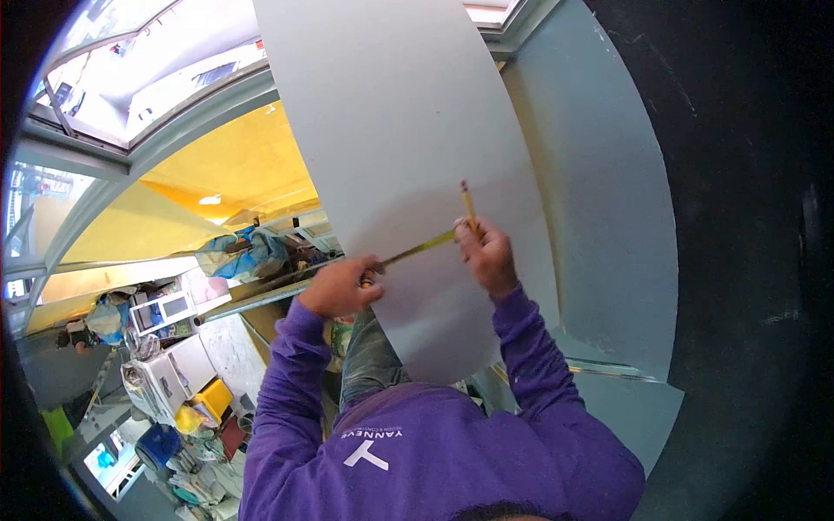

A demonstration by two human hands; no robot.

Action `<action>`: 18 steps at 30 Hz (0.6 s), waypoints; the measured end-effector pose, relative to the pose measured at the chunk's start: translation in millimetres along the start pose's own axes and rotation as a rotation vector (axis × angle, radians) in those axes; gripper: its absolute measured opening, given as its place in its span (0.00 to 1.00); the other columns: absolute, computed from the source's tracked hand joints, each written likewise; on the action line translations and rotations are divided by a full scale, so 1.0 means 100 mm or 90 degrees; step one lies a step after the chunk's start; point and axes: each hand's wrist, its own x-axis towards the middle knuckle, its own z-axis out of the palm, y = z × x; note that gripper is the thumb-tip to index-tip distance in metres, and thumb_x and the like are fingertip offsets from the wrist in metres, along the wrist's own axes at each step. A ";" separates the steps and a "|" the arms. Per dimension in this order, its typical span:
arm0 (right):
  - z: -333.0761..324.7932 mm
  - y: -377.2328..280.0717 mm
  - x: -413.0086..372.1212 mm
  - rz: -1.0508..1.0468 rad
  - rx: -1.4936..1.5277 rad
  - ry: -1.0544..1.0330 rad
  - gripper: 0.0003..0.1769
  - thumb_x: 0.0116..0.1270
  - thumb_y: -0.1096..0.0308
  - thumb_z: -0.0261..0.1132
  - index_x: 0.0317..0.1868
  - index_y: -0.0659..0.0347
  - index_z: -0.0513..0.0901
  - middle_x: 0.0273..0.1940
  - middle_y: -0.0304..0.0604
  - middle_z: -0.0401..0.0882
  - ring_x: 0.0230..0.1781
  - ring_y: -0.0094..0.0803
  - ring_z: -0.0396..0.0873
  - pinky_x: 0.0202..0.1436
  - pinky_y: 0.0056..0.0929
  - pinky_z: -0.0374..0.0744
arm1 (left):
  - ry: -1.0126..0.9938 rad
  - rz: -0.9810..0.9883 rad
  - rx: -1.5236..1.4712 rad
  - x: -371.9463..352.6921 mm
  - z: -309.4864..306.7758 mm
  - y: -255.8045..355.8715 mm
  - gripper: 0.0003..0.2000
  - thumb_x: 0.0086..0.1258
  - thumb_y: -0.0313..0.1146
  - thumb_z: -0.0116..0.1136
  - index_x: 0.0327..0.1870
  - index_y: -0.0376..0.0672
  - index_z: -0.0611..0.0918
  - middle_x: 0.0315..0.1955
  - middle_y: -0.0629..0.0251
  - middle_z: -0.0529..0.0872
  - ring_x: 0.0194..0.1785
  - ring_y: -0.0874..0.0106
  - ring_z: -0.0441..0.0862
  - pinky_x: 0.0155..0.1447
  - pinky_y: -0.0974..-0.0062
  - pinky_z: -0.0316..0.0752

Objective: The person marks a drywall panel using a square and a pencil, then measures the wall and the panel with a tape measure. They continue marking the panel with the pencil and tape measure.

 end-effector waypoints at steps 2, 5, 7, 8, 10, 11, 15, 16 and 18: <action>-0.17 0.01 0.32 -0.010 -0.017 0.061 0.16 0.71 0.57 0.63 0.36 0.63 0.82 0.23 0.32 0.75 0.20 0.17 0.69 0.24 0.20 0.69 | 0.058 -0.055 0.073 -0.04 -0.20 -0.15 0.20 0.58 0.42 0.62 0.49 0.42 0.81 0.35 0.49 0.86 0.41 0.51 0.85 0.46 0.60 0.78; -0.62 -0.07 1.05 -0.062 -0.021 0.145 0.19 0.71 0.52 0.62 0.32 0.61 0.81 0.22 0.34 0.76 0.20 0.19 0.71 0.25 0.22 0.71 | 0.111 -0.089 0.109 -0.12 -0.70 -0.40 0.19 0.57 0.42 0.62 0.48 0.43 0.82 0.39 0.50 0.87 0.43 0.52 0.85 0.48 0.59 0.79; -0.90 -0.17 1.54 -0.070 -0.097 0.215 0.22 0.70 0.49 0.62 0.30 0.62 0.82 0.22 0.35 0.76 0.21 0.21 0.72 0.27 0.25 0.72 | 0.179 -0.112 0.097 -0.16 -0.95 -0.55 0.15 0.60 0.43 0.61 0.43 0.43 0.82 0.34 0.51 0.87 0.39 0.51 0.85 0.44 0.59 0.78; -1.04 -0.15 1.79 -0.043 -0.151 0.199 0.22 0.70 0.50 0.61 0.30 0.63 0.82 0.23 0.37 0.77 0.21 0.22 0.73 0.27 0.25 0.72 | 0.203 -0.130 0.162 -0.14 -1.06 -0.57 0.14 0.63 0.43 0.59 0.40 0.41 0.81 0.28 0.53 0.85 0.34 0.55 0.84 0.41 0.62 0.77; -1.08 -0.18 2.12 -0.026 -0.277 0.189 0.23 0.69 0.50 0.59 0.32 0.65 0.82 0.27 0.43 0.81 0.24 0.29 0.76 0.31 0.30 0.74 | 0.233 -0.153 0.231 -0.06 -1.24 -0.54 0.14 0.67 0.44 0.55 0.37 0.40 0.81 0.22 0.54 0.83 0.28 0.59 0.83 0.37 0.64 0.75; -1.05 -0.23 2.24 -0.036 -0.349 0.195 0.24 0.69 0.49 0.58 0.33 0.65 0.83 0.29 0.47 0.82 0.27 0.35 0.79 0.35 0.35 0.76 | 0.239 -0.160 0.234 -0.02 -1.29 -0.50 0.15 0.68 0.44 0.54 0.36 0.40 0.81 0.22 0.54 0.82 0.28 0.59 0.83 0.37 0.64 0.75; -0.99 -0.16 2.69 -0.052 -0.527 0.293 0.25 0.68 0.48 0.55 0.38 0.64 0.85 0.37 0.58 0.84 0.40 0.53 0.83 0.48 0.46 0.79 | 0.193 -0.223 0.224 0.23 -1.37 -0.28 0.17 0.71 0.47 0.50 0.41 0.44 0.84 0.34 0.50 0.86 0.40 0.49 0.84 0.45 0.55 0.76; -0.98 -0.11 2.73 -0.055 -0.519 0.306 0.25 0.68 0.48 0.55 0.38 0.64 0.85 0.36 0.58 0.84 0.40 0.54 0.83 0.47 0.47 0.78 | 0.202 -0.221 0.212 0.29 -1.34 -0.30 0.17 0.72 0.48 0.49 0.41 0.44 0.84 0.34 0.51 0.86 0.40 0.49 0.83 0.45 0.55 0.76; -0.96 -0.06 2.79 -0.062 -0.504 0.333 0.26 0.67 0.47 0.55 0.37 0.65 0.85 0.33 0.58 0.84 0.38 0.56 0.82 0.44 0.48 0.77 | 0.195 -0.228 0.215 0.37 -1.34 -0.34 0.18 0.72 0.48 0.49 0.40 0.44 0.84 0.33 0.50 0.86 0.39 0.49 0.83 0.45 0.55 0.75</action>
